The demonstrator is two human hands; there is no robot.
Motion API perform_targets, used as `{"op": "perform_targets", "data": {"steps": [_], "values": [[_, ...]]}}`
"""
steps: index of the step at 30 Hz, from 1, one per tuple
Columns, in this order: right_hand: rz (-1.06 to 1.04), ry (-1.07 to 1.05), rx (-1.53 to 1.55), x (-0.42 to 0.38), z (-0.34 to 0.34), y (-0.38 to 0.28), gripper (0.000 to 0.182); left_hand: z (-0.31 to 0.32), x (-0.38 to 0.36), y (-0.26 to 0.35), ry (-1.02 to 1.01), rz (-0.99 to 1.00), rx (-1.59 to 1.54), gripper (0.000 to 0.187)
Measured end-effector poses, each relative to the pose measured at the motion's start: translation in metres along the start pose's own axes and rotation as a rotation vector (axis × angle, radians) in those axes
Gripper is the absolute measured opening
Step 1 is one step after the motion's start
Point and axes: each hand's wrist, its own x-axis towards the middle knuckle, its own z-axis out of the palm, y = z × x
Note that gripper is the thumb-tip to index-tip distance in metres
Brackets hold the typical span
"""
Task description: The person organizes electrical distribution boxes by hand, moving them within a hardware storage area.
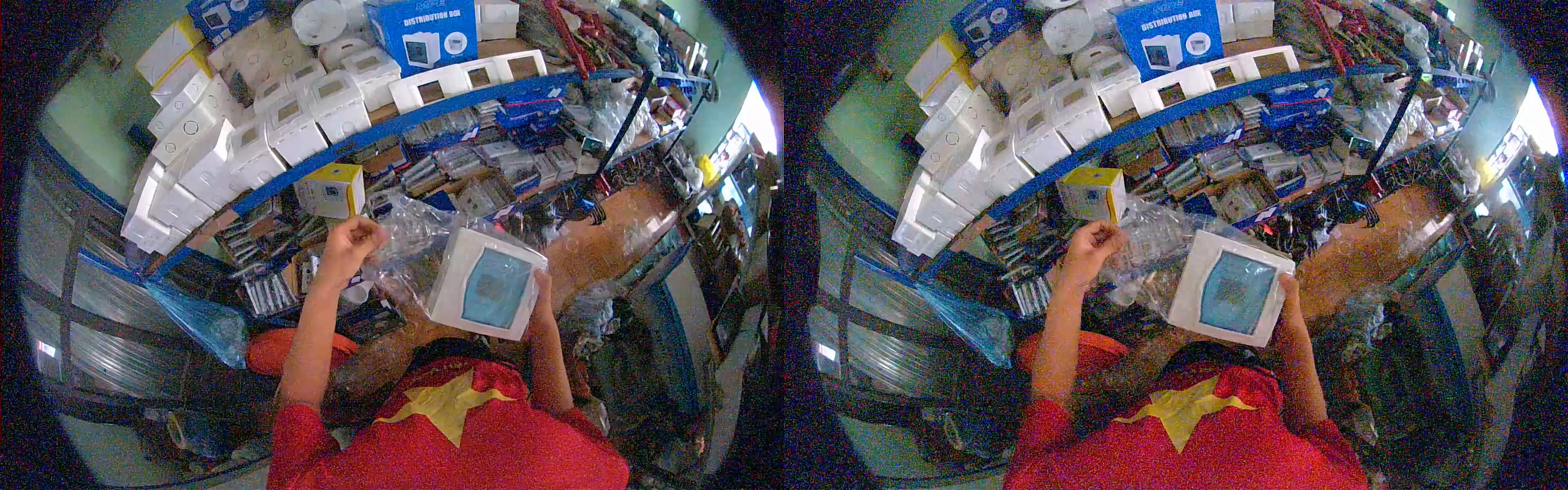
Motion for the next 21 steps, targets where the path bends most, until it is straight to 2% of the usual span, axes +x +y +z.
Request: {"op": "perform_targets", "data": {"steps": [3, 6, 9, 12, 13, 16, 19, 21], "values": [[0.01, 0.038, 0.011, 0.005, 0.004, -0.001, 0.073, 0.007, -0.006, -0.009, 0.184, 0.055, 0.086, 0.021], [-0.035, 0.025, -0.002, 0.004, 0.012, -0.006, 0.072, 0.003, -0.015, -0.013, 0.177, 0.135, 0.137, 0.022], [-0.04, 0.05, -0.014, 0.003, 0.008, -0.007, 0.072, -0.001, -0.034, -0.028, 0.031, 0.042, -0.061, 0.023], [-0.044, 0.057, -0.03, 0.009, -0.002, -0.001, 0.073, -0.001, -0.045, -0.031, -0.018, 0.052, 0.097, 0.019], [-0.054, 0.05, -0.035, 0.011, -0.002, 0.0, 0.074, -0.002, -0.047, -0.023, 0.037, -0.06, 0.012, 0.015], [-0.07, 0.076, -0.017, 0.01, 0.008, 0.002, 0.075, -0.007, -0.048, -0.015, 0.132, 0.017, 0.115, 0.013], [-0.063, 0.098, -0.059, 0.005, 0.031, -0.009, 0.079, -0.018, -0.047, -0.028, 0.084, 0.093, 0.091, 0.018], [-0.056, 0.051, -0.088, 0.012, 0.021, -0.011, 0.078, -0.026, -0.055, -0.021, 0.029, 0.048, 0.116, 0.022]]}}
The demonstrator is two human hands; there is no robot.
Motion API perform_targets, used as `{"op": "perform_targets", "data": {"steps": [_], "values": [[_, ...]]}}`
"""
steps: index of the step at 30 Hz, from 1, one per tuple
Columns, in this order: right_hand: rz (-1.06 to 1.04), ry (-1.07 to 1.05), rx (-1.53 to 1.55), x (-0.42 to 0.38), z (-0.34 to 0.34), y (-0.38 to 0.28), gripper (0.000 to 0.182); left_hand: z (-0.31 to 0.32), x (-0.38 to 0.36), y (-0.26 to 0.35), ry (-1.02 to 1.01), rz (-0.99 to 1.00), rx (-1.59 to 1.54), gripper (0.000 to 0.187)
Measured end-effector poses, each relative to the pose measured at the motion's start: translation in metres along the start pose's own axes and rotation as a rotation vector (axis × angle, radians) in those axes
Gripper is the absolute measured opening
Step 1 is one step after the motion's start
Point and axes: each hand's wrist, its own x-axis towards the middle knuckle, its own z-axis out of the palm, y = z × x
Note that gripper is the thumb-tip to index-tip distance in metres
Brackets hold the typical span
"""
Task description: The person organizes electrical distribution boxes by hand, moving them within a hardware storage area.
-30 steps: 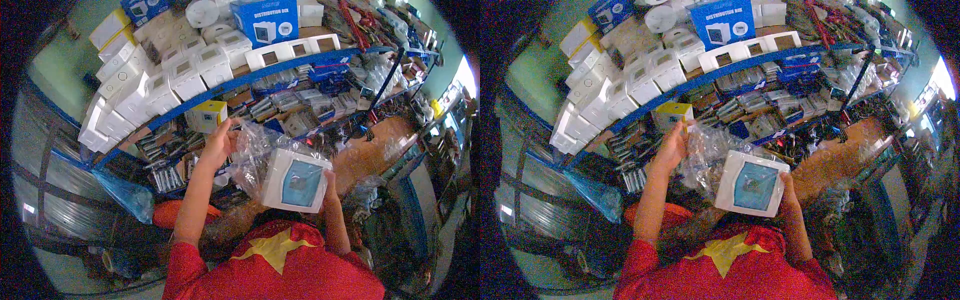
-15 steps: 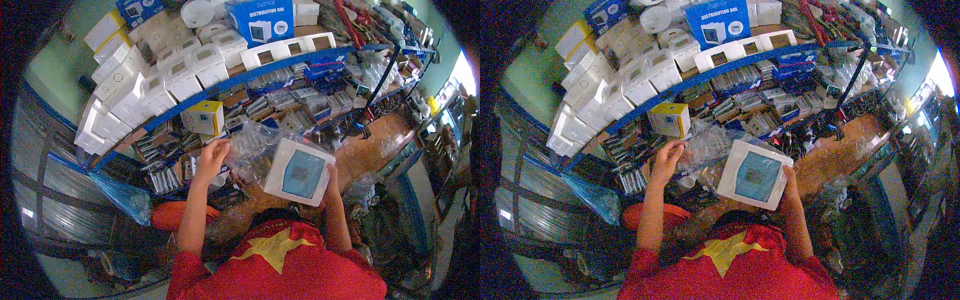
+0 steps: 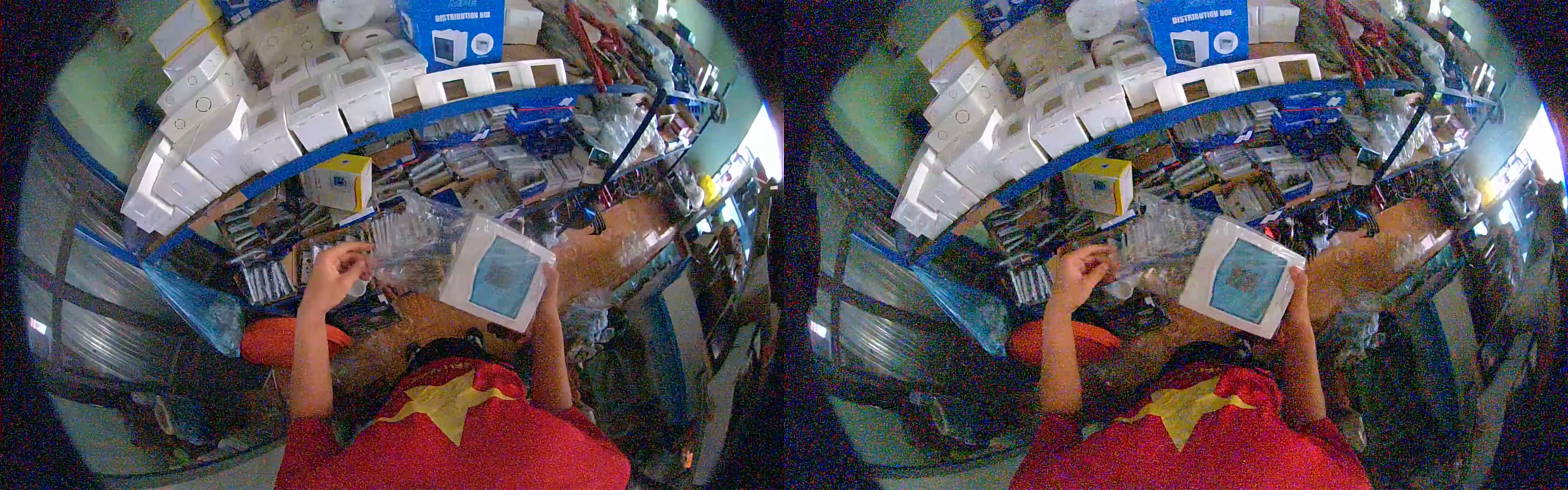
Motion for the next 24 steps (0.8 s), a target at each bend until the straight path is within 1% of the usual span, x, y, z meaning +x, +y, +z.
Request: {"op": "perform_targets", "data": {"steps": [1, 4, 7, 8, 11, 12, 14, 15, 17, 18, 21, 22, 24], "values": [[0.001, -0.022, -0.012, 0.003, -0.004, 0.0, 0.078, -0.004, -0.004, 0.003, -0.032, -0.02, 0.013, 0.025], [-0.026, -0.042, 0.028, 0.002, 0.002, -0.002, 0.077, -0.01, -0.022, -0.013, -0.054, 0.005, -0.174, 0.028], [-0.067, 0.034, -0.002, 0.008, 0.008, -0.01, 0.079, -0.03, -0.027, -0.043, -0.09, -0.028, -0.22, 0.029], [-0.062, 0.037, 0.018, 0.005, 0.015, -0.013, 0.079, -0.035, -0.025, -0.047, -0.028, -0.049, -0.251, 0.027], [-0.021, -0.043, 0.074, 0.003, 0.03, -0.018, 0.076, -0.036, 0.003, -0.005, 0.046, 0.036, -0.157, 0.027], [0.029, -0.056, 0.062, 0.004, 0.031, -0.017, 0.074, -0.028, 0.016, 0.008, 0.057, 0.091, -0.123, 0.034], [0.122, -0.079, 0.036, 0.007, 0.03, -0.015, 0.071, -0.006, 0.041, 0.023, 0.048, 0.13, -0.024, 0.033], [0.109, -0.076, 0.004, 0.009, 0.029, -0.013, 0.07, -0.001, 0.05, 0.027, 0.042, 0.151, 0.024, 0.033], [0.082, -0.067, -0.06, 0.01, 0.031, -0.006, 0.067, 0.001, 0.068, 0.015, -0.074, 0.075, 0.086, 0.031], [0.081, -0.067, -0.072, -0.003, 0.044, -0.011, 0.066, 0.004, 0.073, 0.02, -0.134, 0.04, 0.119, 0.03], [0.017, -0.115, -0.191, 0.009, 0.02, 0.0, 0.065, 0.007, 0.066, 0.041, 0.055, -0.08, -0.222, 0.023], [0.048, -0.126, -0.082, -0.011, 0.044, -0.009, 0.064, 0.009, 0.068, 0.036, 0.082, -0.04, -0.277, 0.021], [0.099, -0.1, -0.021, -0.011, 0.04, -0.004, 0.066, 0.015, 0.068, 0.034, 0.084, -0.064, -0.281, 0.027]]}}
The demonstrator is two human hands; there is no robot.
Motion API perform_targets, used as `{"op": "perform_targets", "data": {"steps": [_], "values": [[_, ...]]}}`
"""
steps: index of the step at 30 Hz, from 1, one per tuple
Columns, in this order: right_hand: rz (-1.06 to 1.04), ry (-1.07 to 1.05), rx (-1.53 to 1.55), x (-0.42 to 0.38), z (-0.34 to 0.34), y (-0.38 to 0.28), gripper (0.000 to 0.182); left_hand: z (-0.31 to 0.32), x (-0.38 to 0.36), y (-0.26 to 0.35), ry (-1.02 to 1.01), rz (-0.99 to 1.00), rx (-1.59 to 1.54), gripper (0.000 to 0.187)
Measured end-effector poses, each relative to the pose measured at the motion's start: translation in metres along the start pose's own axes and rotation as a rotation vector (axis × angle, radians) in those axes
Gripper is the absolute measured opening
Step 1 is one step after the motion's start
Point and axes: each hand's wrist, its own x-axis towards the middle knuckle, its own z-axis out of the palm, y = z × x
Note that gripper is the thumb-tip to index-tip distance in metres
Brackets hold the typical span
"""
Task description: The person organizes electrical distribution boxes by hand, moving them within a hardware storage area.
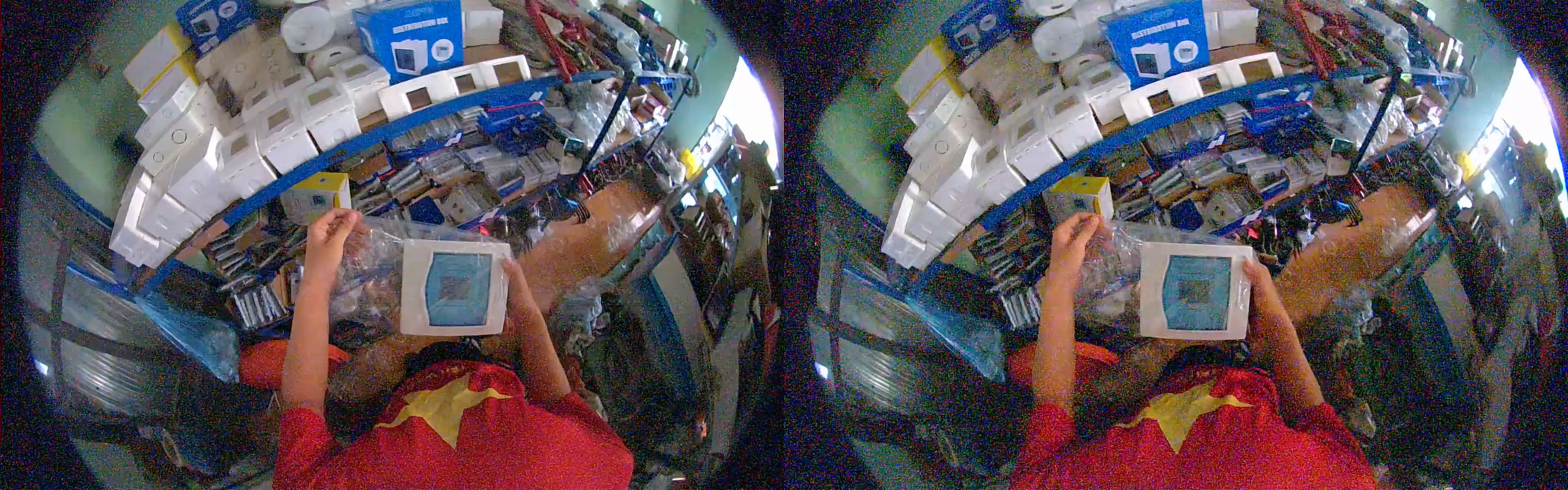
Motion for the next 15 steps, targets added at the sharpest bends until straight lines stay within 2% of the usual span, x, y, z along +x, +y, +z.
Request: {"op": "perform_targets", "data": {"steps": [1, 2, 4, 6, 8, 10, 12, 13, 15], "values": [[0.023, 0.008, 0.032, 0.002, -0.003, 0.002, 0.067, 0.002, -0.001, -0.002, 0.005, -0.009, -0.001, 0.031], [-0.005, -0.005, -0.05, 0.003, -0.007, 0.003, 0.07, 0.006, -0.006, -0.002, 0.068, 0.181, 0.222, 0.037], [0.027, -0.011, 0.001, 0.003, -0.009, 0.005, 0.071, 0.016, -0.025, 0.006, 0.191, 0.572, 0.663, 0.05], [0.046, -0.002, 0.063, 0.001, -0.008, 0.006, 0.072, 0.014, -0.056, 0.029, 0.266, 0.674, 0.998, 0.07], [0.051, 0.012, 0.133, 0.0, -0.004, 0.004, 0.073, 0.022, -0.079, 0.016, 0.528, 0.805, 0.565, 0.082], [-0.057, 0.019, 0.153, 0.012, -0.013, 0.008, 0.075, 0.031, -0.098, -0.022, 0.663, 0.953, 0.233, 0.094], [-0.158, -0.026, 0.186, 0.029, -0.014, 0.013, 0.08, 0.036, -0.112, -0.088, 0.569, 0.598, -0.021, 0.103], [-0.186, -0.004, 0.174, 0.034, -0.007, 0.011, 0.081, 0.028, -0.113, -0.155, 0.411, 0.301, -0.206, 0.109], [-0.225, 0.041, 0.135, 0.037, 0.014, 0.009, 0.083, 0.072, -0.112, -0.118, 0.074, 0.051, -0.581, 0.109]]}}
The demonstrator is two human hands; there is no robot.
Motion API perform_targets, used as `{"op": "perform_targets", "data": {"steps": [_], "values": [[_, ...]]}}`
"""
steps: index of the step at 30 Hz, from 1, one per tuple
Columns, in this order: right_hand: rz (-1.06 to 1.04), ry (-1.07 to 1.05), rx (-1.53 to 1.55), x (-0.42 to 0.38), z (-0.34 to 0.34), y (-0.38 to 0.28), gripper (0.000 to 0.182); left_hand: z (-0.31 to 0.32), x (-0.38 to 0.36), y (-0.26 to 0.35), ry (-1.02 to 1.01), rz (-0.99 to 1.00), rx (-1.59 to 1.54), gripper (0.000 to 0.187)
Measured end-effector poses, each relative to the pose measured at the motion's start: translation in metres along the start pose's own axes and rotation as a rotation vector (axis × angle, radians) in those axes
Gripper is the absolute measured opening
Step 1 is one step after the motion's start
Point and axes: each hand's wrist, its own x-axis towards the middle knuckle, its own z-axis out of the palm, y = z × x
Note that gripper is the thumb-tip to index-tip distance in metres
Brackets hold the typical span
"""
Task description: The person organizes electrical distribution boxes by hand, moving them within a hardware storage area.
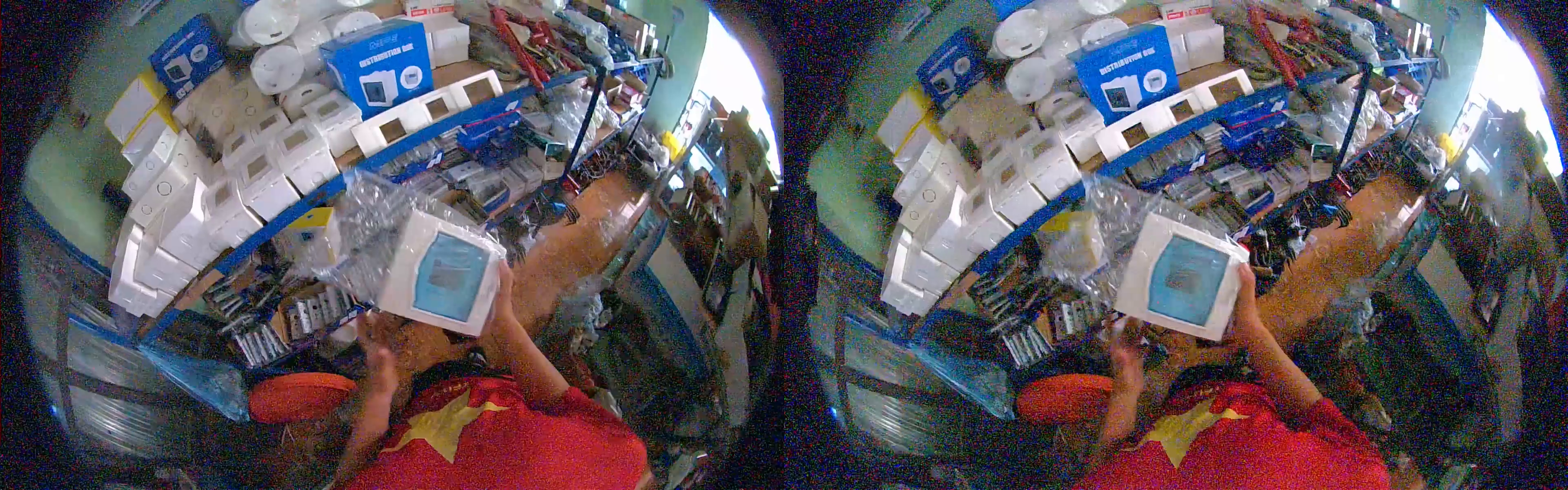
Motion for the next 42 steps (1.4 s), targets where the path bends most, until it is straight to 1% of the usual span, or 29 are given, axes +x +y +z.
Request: {"op": "perform_targets", "data": {"steps": [1, 2, 3, 4, 5, 6, 8, 9, 11, 12, 13, 16, 17, 19, 20, 21, 23, 26, 29, 32, 35, 38, 40, 42], "values": [[0.105, 0.024, 0.109, -0.002, 0.011, 0.005, 0.084, 0.007, 0.004, -0.006, -0.058, 0.01, -0.02, 0.11], [0.043, 0.006, 0.02, 0.002, 0.008, 0.014, 0.08, 0.014, 0.007, -0.011, -0.117, 0.019, -0.041, 0.111], [-0.02, -0.006, -0.068, 0.007, 0.006, 0.023, 0.076, 0.03, 0.014, -0.005, -0.115, 0.041, 0.012, 0.117], [-0.07, -0.039, -0.108, 0.023, -0.018, 0.043, 0.07, 0.038, 0.022, 0.001, -0.116, 0.065, 0.067, 0.123], [-0.121, -0.071, -0.147, 0.04, -0.041, 0.063, 0.064, 0.036, 0.03, 0.004, -0.014, -0.028, 0.128, 0.124], [-0.174, -0.1, -0.184, 0.056, -0.064, 0.083, 0.058, 0.038, 0.033, 0.01, -0.007, -0.033, 0.095, 0.124], [-0.274, 0.006, -0.458, 0.019, -0.016, 0.043, 0.053, 0.042, 0.037, 0.022, 0.002, -0.046, 0.031, 0.123], [-0.224, 0.033, -0.545, 0.014, -0.016, 0.034, 0.045, 0.04, 0.036, 0.021, 0.007, -0.065, 0.008, 0.122], [-0.189, -0.087, -0.573, 0.007, -0.023, 0.019, 0.042, 0.033, 0.029, 0.014, 0.024, -0.116, -0.037, 0.121], [-0.174, -0.147, -0.584, 0.004, -0.021, 0.012, 0.04, 0.023, 0.029, 0.0, 0.017, -0.123, -0.016, 0.12], [-0.231, -0.189, -0.573, -0.003, -0.003, -0.001, 0.036, 0.008, 0.034, -0.021, 0.002, -0.126, 0.008, 0.12], [-0.087, -0.069, -0.675, -0.022, -0.005, -0.022, 0.048, -0.017, 0.032, -0.058, -0.077, -0.204, 0.1, 0.117], [-0.126, -0.009, -0.808, -0.031, 0.001, -0.03, 0.039, -0.022, 0.026, -0.067, -0.118, -0.233, 0.134, 0.116], [-0.105, -0.026, -1.105, -0.039, 0.004, -0.045, 0.031, -0.023, 0.009, -0.081, -0.219, -0.296, 0.199, 0.114], [-0.069, 0.045, -1.161, -0.048, -0.008, -0.044, 0.029, -0.022, 0.0, -0.089, -0.265, -0.326, 0.227, 0.113], [-0.042, 0.071, -1.214, -0.045, -0.011, -0.035, 0.027, -0.022, -0.004, -0.092, -0.295, -0.334, 0.251, 0.112], [-0.136, 0.057, -1.258, -0.052, -0.009, -0.03, 0.022, -0.011, -0.01, -0.099, -0.358, -0.363, 0.28, 0.11], [-0.52, -0.102, -1.413, -0.041, -0.059, 0.031, 0.019, -0.006, -0.011, -0.099, -0.399, -0.382, 0.324, 0.107], [-0.214, -0.061, -1.339, -0.032, -0.026, 0.036, 0.021, -0.015, -0.012, -0.097, -0.398, -0.379, 0.358, 0.104], [-0.183, -0.07, -1.166, -0.014, -0.035, 0.034, 0.023, -0.031, -0.015, -0.09, -0.406, -0.39, 0.37, 0.102], [-0.042, 0.244, -0.787, -0.018, -0.014, 0.02, 0.022, -0.059, -0.021, -0.076, -0.426, -0.432, 0.399, 0.099], [0.062, 0.206, -0.654, 0.009, -0.08, 0.046, 0.028, -0.086, -0.021, -0.053, -0.466, -0.447, 0.453, 0.096], [0.032, 0.16, -0.628, 0.005, -0.065, 0.049, 0.027, -0.09, -0.014, -0.046, -0.454, -0.385, 0.497, 0.094], [0.037, 0.091, -0.633, -0.006, -0.024, 0.043, 0.028, -0.077, -0.008, -0.05, -0.313, -0.21, 0.541, 0.092]]}}
